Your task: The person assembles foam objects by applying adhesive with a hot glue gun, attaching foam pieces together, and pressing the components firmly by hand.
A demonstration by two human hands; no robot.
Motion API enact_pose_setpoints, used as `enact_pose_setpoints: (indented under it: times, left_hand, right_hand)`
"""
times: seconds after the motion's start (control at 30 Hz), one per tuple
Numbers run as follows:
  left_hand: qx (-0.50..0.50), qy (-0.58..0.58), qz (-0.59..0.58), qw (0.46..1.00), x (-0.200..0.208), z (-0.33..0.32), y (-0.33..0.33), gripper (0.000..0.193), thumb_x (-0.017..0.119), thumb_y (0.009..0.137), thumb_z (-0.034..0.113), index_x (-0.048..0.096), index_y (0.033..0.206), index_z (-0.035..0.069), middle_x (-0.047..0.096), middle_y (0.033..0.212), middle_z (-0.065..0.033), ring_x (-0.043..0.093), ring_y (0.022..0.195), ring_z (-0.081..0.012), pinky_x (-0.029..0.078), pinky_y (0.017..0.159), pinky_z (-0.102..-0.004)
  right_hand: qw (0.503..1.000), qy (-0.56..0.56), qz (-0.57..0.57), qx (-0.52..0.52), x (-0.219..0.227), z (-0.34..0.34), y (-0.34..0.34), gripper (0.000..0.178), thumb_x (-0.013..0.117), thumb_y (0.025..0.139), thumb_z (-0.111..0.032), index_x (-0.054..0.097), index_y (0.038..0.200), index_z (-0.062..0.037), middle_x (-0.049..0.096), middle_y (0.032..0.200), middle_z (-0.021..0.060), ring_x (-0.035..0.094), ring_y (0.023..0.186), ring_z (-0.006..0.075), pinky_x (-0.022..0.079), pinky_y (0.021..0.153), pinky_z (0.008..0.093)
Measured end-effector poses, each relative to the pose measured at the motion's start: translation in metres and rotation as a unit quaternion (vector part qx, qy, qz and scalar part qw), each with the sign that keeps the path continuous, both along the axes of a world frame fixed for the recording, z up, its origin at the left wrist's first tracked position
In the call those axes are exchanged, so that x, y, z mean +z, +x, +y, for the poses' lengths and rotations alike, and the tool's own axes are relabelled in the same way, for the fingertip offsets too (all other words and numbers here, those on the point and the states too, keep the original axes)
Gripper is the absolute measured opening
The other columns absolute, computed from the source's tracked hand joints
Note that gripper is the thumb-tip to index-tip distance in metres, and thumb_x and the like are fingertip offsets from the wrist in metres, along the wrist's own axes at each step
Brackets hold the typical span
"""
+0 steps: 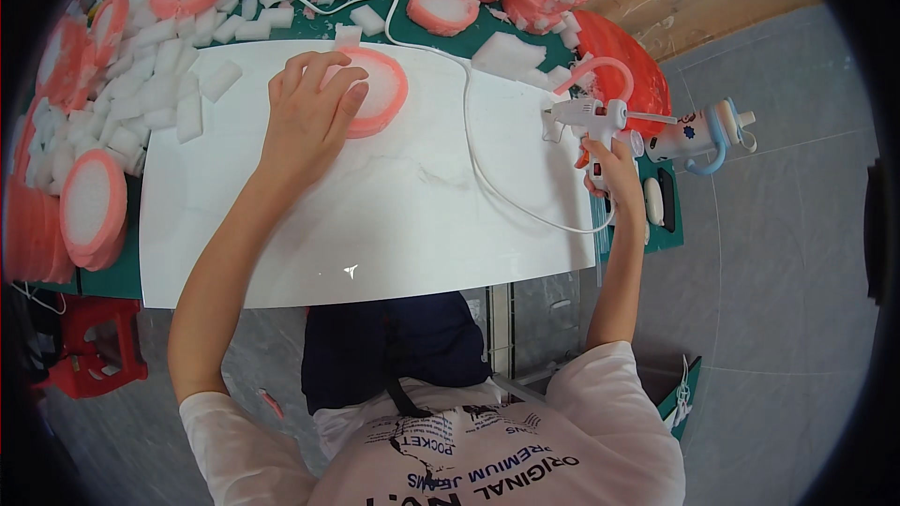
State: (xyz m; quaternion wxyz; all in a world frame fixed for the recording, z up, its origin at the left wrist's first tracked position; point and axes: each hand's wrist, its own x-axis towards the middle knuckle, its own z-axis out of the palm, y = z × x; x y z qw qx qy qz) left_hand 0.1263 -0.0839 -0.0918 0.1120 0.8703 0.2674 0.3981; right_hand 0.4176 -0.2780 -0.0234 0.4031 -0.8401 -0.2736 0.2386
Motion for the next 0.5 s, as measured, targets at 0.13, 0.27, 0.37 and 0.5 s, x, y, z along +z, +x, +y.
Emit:
enact_pose_setpoints:
  times: [0.13, 0.27, 0.37, 0.5]
  left_hand:
    - [0.001, 0.007, -0.004, 1.0, -0.002, 0.001, -0.002, 0.02, 0.042, 0.087, 0.023, 0.056, 0.094, 0.011, 0.048, 0.108, -0.0053, 0.037, 0.107, -0.023, 0.025, 0.089, -0.0379]
    - [-0.004, -0.004, -0.008, 1.0, 0.0, 0.0, -0.001, 0.02, 0.042, 0.087, 0.023, 0.056, 0.094, 0.011, 0.048, 0.107, -0.0054, 0.037, 0.107, -0.0229, 0.025, 0.089, -0.0377]
    - [-0.006, -0.006, -0.006, 1.0, 0.001, 0.0, -0.001, 0.02, 0.042, 0.087, 0.023, 0.055, 0.094, 0.011, 0.048, 0.107, -0.0055, 0.037, 0.106, -0.0231, 0.025, 0.089, -0.0377]
    - [-0.001, 0.001, -0.001, 1.0, -0.001, 0.0, -0.001, 0.02, 0.042, 0.087, 0.024, 0.055, 0.094, 0.011, 0.048, 0.107, -0.0056, 0.037, 0.107, -0.0232, 0.024, 0.089, -0.0377]
  right_hand:
    - [1.0, 0.007, 0.005, 0.01, 0.003, 0.0, -0.006, 0.024, 0.051, 0.076, -0.019, 0.05, 0.088, 0.0013, 0.054, 0.066, 0.0091, 0.043, 0.034, 0.0119, 0.025, 0.027, 0.0222]
    - [0.999, 0.04, -0.01, -0.018, 0.004, -0.005, -0.017, 0.026, 0.051, 0.076, -0.019, 0.05, 0.091, 0.0024, 0.057, 0.071, 0.0098, 0.044, 0.034, 0.012, 0.025, 0.027, 0.0221]
    - [0.999, 0.019, -0.003, -0.025, 0.002, -0.003, -0.013, 0.027, 0.05, 0.077, -0.02, 0.05, 0.091, 0.003, 0.057, 0.072, 0.0099, 0.044, 0.034, 0.012, 0.025, 0.027, 0.0221]
    - [0.999, 0.011, 0.001, -0.031, 0.001, -0.002, -0.009, 0.026, 0.05, 0.077, -0.019, 0.05, 0.09, 0.0033, 0.056, 0.07, 0.01, 0.044, 0.035, 0.0119, 0.025, 0.027, 0.022]
